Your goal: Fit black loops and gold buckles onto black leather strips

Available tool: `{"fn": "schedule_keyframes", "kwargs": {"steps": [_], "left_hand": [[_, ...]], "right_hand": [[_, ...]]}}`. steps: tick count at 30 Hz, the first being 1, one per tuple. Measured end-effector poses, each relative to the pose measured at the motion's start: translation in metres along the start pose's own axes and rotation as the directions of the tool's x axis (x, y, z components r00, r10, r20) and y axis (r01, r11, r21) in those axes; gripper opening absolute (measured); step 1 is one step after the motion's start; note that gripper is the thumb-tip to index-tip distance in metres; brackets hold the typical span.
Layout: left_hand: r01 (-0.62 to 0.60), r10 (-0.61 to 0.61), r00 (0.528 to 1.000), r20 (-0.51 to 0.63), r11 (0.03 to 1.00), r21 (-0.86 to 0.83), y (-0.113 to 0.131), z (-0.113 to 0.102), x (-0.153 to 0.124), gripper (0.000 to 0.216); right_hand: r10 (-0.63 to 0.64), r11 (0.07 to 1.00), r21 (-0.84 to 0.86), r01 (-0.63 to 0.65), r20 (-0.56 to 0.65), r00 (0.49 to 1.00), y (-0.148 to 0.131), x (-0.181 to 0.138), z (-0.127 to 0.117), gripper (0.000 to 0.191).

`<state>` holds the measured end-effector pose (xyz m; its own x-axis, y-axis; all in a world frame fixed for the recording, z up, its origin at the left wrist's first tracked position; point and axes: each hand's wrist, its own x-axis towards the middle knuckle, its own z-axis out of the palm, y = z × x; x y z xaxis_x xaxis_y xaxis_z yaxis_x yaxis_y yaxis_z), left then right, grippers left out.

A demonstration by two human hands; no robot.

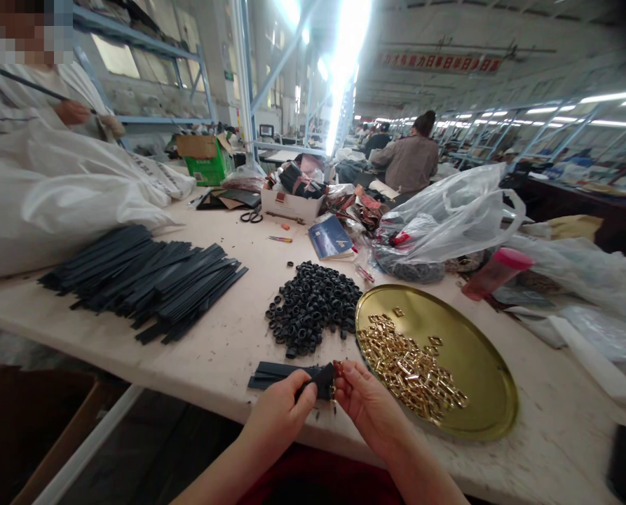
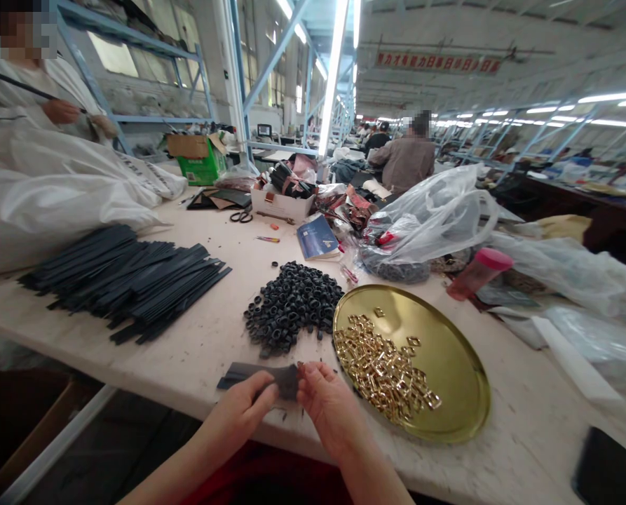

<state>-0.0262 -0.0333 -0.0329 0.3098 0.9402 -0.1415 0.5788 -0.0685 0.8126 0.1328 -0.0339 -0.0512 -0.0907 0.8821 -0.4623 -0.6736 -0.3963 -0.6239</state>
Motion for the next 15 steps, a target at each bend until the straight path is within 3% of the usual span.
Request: {"fn": "schedule_keyframes", "kwargs": {"steps": [4, 7, 11, 15], "left_hand": [[-0.048, 0.053, 0.996, 0.073, 0.997, -0.065, 0.003, 0.003, -0.002, 0.023], [-0.077, 0.098, 0.989, 0.108, 0.980, -0.185, 0.007, 0.005, -0.001, 0.023], [-0.046, 0.082, 0.990, 0.111, 0.956, -0.290, 0.005, 0.008, -0.001, 0.022], [0.027, 0.022, 0.990, 0.142, 0.941, -0.337, 0.000, 0.011, -0.003, 0.024]], "right_hand": [[-0.047, 0.999, -0.022, 0.047, -0.016, 0.999, 0.013, -0.002, 0.006, 0.025], [-0.114, 0.983, -0.144, 0.115, 0.014, 0.993, 0.024, -0.005, 0.006, 0.025], [-0.288, 0.877, -0.396, 0.273, 0.022, 0.957, 0.032, -0.008, 0.000, 0.025], [-0.360, 0.840, -0.438, 0.321, -0.005, 0.933, 0.033, -0.010, 0.000, 0.028]]}}
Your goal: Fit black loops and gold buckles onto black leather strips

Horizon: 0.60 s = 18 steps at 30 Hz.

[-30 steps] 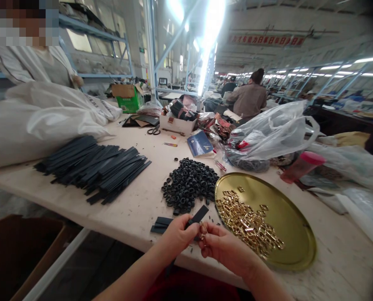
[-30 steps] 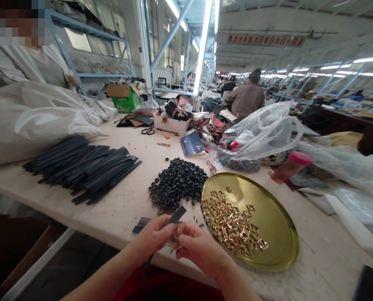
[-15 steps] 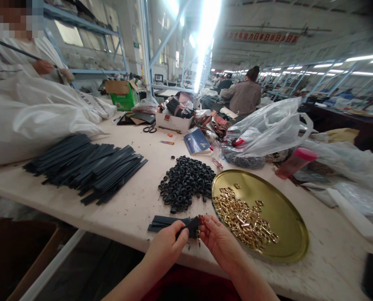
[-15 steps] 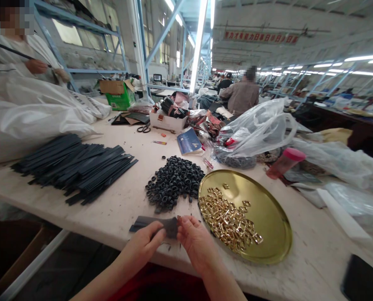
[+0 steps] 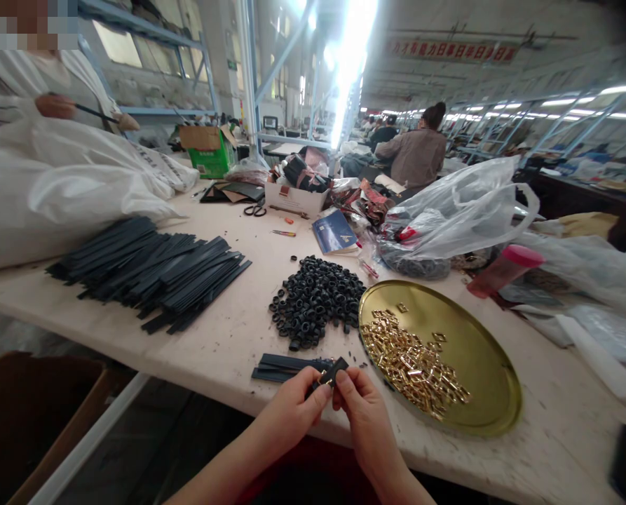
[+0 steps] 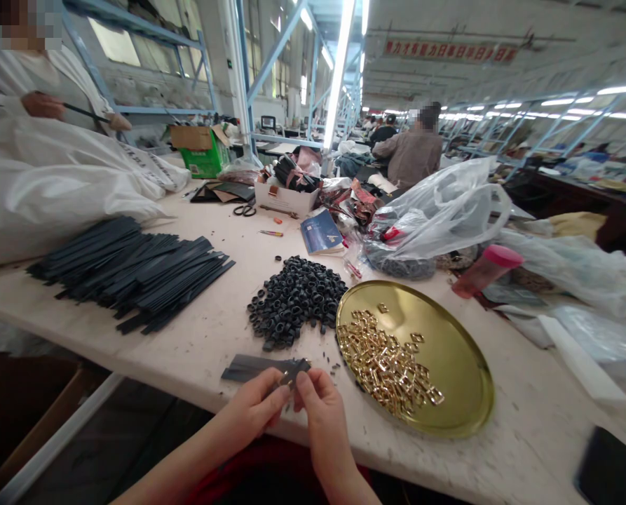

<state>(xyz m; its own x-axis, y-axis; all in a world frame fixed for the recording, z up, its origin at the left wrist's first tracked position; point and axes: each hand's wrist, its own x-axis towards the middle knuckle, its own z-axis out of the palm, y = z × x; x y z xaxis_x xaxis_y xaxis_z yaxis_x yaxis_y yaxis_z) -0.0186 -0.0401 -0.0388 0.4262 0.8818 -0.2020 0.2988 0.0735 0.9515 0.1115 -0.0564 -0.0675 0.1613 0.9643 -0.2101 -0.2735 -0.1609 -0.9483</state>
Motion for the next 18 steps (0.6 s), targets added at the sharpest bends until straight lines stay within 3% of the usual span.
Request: {"fn": "schedule_keyframes", "kwargs": {"steps": [14, 18], "left_hand": [[0.179, -0.172, 0.984, 0.050, 0.941, -0.288, 0.000, 0.003, 0.000, 0.021], [0.210, -0.203, 0.978, 0.054, 0.930, -0.302, 0.004, 0.001, -0.001, 0.020]], "right_hand": [[-0.023, 0.979, -0.204, 0.026, 0.016, 1.000, -0.013, -0.002, 0.002, 0.026], [-0.207, 0.911, -0.366, 0.190, -0.007, 0.978, -0.009, -0.008, -0.002, 0.020]]}}
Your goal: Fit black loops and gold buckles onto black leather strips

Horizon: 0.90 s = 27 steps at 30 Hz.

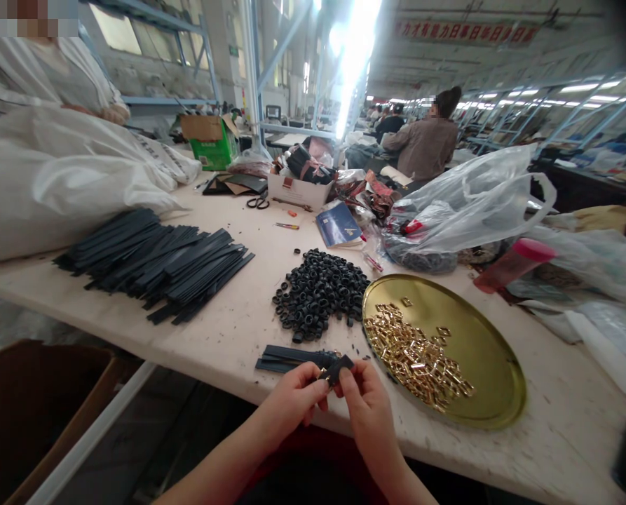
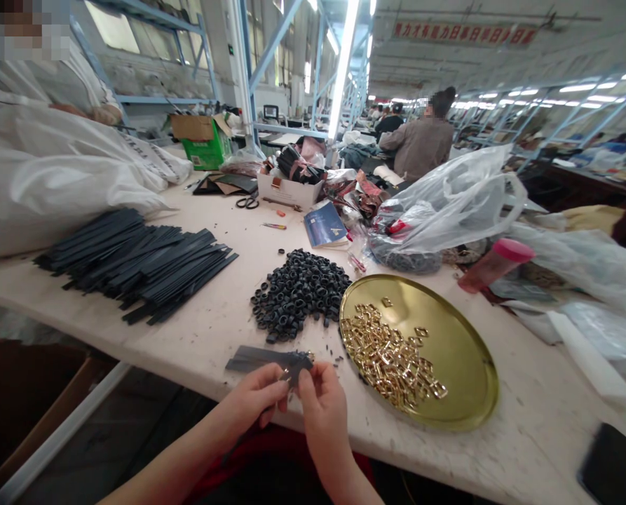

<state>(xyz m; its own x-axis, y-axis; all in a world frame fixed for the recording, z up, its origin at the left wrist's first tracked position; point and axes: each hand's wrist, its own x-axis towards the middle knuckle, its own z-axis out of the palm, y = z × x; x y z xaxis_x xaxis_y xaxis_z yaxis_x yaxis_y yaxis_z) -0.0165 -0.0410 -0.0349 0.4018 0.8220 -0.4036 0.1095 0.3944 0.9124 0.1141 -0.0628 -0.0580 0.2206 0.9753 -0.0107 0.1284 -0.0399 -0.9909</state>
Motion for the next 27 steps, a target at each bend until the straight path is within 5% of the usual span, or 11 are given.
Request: {"fn": "schedule_keyframes", "kwargs": {"steps": [4, 11, 14, 18, 22, 25, 27], "left_hand": [[-0.012, 0.015, 0.999, -0.034, 0.997, 0.072, 0.002, 0.002, -0.001, 0.023], [-0.062, 0.064, 0.998, -0.016, 0.991, 0.120, 0.001, 0.000, -0.002, 0.024], [-0.028, 0.025, 0.999, 0.039, 0.996, 0.082, 0.002, -0.003, 0.000, 0.025], [-0.039, 0.035, 0.999, 0.023, 0.975, 0.219, 0.002, -0.006, 0.000, 0.022], [-0.159, 0.182, 0.983, -0.015, 0.895, 0.418, 0.004, -0.006, -0.006, 0.024], [-0.163, 0.163, 0.986, 0.035, 0.891, 0.423, 0.008, -0.008, -0.008, 0.029], [-0.149, 0.153, 0.988, 0.023, 0.896, 0.418, 0.010, -0.011, -0.004, 0.032]], "right_hand": [[-0.164, 0.972, -0.174, 0.160, -0.006, 0.986, 0.003, -0.002, -0.004, 0.012], [0.017, 0.997, -0.076, -0.006, 0.150, 0.988, 0.001, 0.006, -0.006, 0.029], [-0.145, 0.978, -0.132, 0.158, 0.105, 0.984, 0.000, 0.004, -0.007, 0.021], [-0.313, 0.893, -0.261, 0.367, 0.225, 0.922, 0.000, 0.002, -0.011, 0.011], [-0.096, 0.983, -0.134, 0.127, 0.222, 0.970, -0.004, 0.007, -0.013, 0.013], [0.090, 0.994, 0.038, -0.104, 0.265, 0.960, -0.010, 0.009, -0.010, 0.023], [0.108, 0.986, 0.089, -0.138, 0.282, 0.953, -0.014, 0.009, -0.007, 0.026]]}}
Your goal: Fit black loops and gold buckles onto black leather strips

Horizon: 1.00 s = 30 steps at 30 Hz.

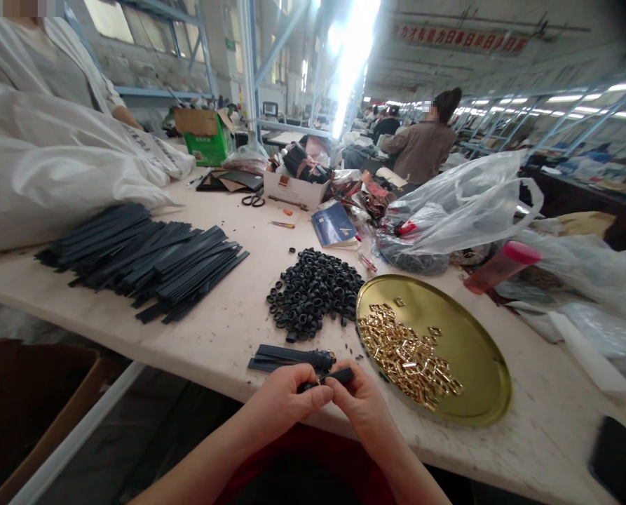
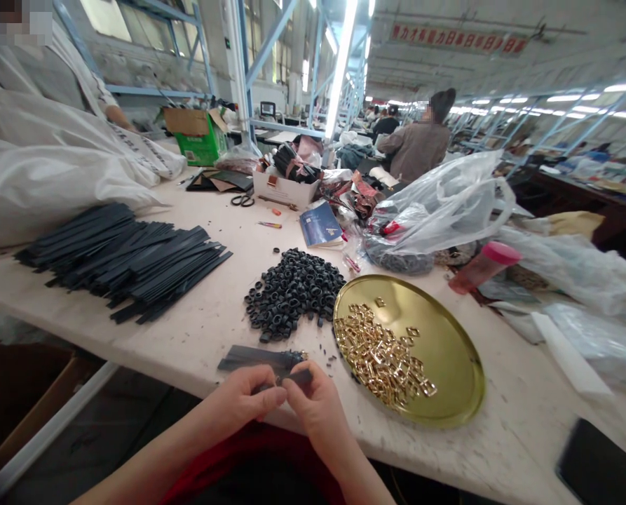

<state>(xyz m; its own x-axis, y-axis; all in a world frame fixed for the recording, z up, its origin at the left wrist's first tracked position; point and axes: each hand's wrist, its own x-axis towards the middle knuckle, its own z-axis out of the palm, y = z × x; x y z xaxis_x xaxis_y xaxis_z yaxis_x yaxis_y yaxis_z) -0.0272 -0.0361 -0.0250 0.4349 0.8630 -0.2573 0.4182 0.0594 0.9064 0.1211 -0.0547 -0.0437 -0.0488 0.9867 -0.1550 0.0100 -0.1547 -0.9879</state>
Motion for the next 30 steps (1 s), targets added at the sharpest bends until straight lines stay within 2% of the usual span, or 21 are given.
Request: {"fn": "schedule_keyframes", "kwargs": {"steps": [2, 4, 7, 9, 11, 13, 14, 17, 21, 23, 25, 27, 30], "left_hand": [[0.031, -0.032, 0.999, -0.022, 0.998, -0.051, -0.004, -0.002, 0.006, 0.032], [0.052, -0.060, 0.997, -0.039, 0.985, -0.167, -0.011, -0.002, 0.013, 0.027], [0.002, -0.024, 0.997, -0.074, 0.959, -0.283, -0.020, -0.001, 0.019, 0.028], [-0.030, 0.009, 0.996, -0.084, 0.969, -0.247, -0.024, 0.000, 0.021, 0.029], [-0.014, 0.000, 0.997, -0.073, 0.981, -0.193, -0.024, 0.001, 0.021, 0.028], [-0.006, -0.009, 0.996, -0.090, 0.986, -0.164, -0.022, 0.002, 0.021, 0.027], [-0.010, -0.006, 0.994, -0.106, 0.988, -0.154, -0.021, 0.001, 0.021, 0.027], [-0.029, 0.011, 0.990, -0.143, 0.992, -0.123, -0.021, -0.002, 0.019, 0.025], [-0.014, -0.010, 0.981, -0.191, 0.992, -0.126, -0.024, -0.007, 0.019, 0.025], [-0.009, -0.031, 0.971, -0.239, 0.986, -0.165, -0.024, -0.007, 0.023, 0.027], [-0.005, -0.052, 0.965, -0.257, 0.977, -0.215, -0.024, -0.005, 0.027, 0.028], [-0.003, -0.054, 0.971, -0.231, 0.971, -0.240, -0.021, -0.004, 0.030, 0.027], [0.003, -0.037, 0.985, -0.167, 0.979, -0.202, -0.017, -0.005, 0.029, 0.026]], "right_hand": [[-0.038, 0.999, -0.013, 0.038, 0.006, 0.999, -0.001, 0.001, 0.002, 0.027], [-0.090, 0.993, -0.072, 0.094, 0.063, 0.994, -0.001, 0.007, -0.001, 0.029], [-0.125, 0.953, -0.260, 0.154, 0.127, 0.984, -0.002, 0.028, -0.017, 0.043], [-0.172, 0.848, -0.505, 0.162, 0.027, 0.985, -0.004, 0.050, -0.030, 0.041], [-0.258, 0.653, -0.750, 0.106, -0.089, 0.962, -0.004, 0.073, -0.039, 0.022], [-0.281, 0.586, -0.808, 0.057, -0.136, 0.950, -0.001, 0.093, -0.041, 0.007], [-0.279, 0.587, -0.809, 0.044, -0.151, 0.948, 0.002, 0.100, -0.040, 0.007], [-0.263, 0.623, -0.781, 0.041, -0.160, 0.951, 0.009, 0.109, -0.034, 0.014], [-0.211, 0.709, -0.701, 0.085, -0.096, 0.973, 0.006, 0.096, -0.030, 0.011], [-0.134, 0.847, -0.524, 0.089, -0.048, 0.990, 0.000, 0.083, -0.026, 0.017], [-0.054, 0.973, -0.224, 0.052, -0.002, 0.999, -0.006, 0.069, -0.020, 0.024], [0.002, 1.000, 0.013, -0.002, 0.025, 1.000, -0.010, 0.058, -0.014, 0.029], [0.038, 0.998, 0.042, -0.040, 0.045, 0.998, -0.009, 0.051, -0.008, 0.028]]}}
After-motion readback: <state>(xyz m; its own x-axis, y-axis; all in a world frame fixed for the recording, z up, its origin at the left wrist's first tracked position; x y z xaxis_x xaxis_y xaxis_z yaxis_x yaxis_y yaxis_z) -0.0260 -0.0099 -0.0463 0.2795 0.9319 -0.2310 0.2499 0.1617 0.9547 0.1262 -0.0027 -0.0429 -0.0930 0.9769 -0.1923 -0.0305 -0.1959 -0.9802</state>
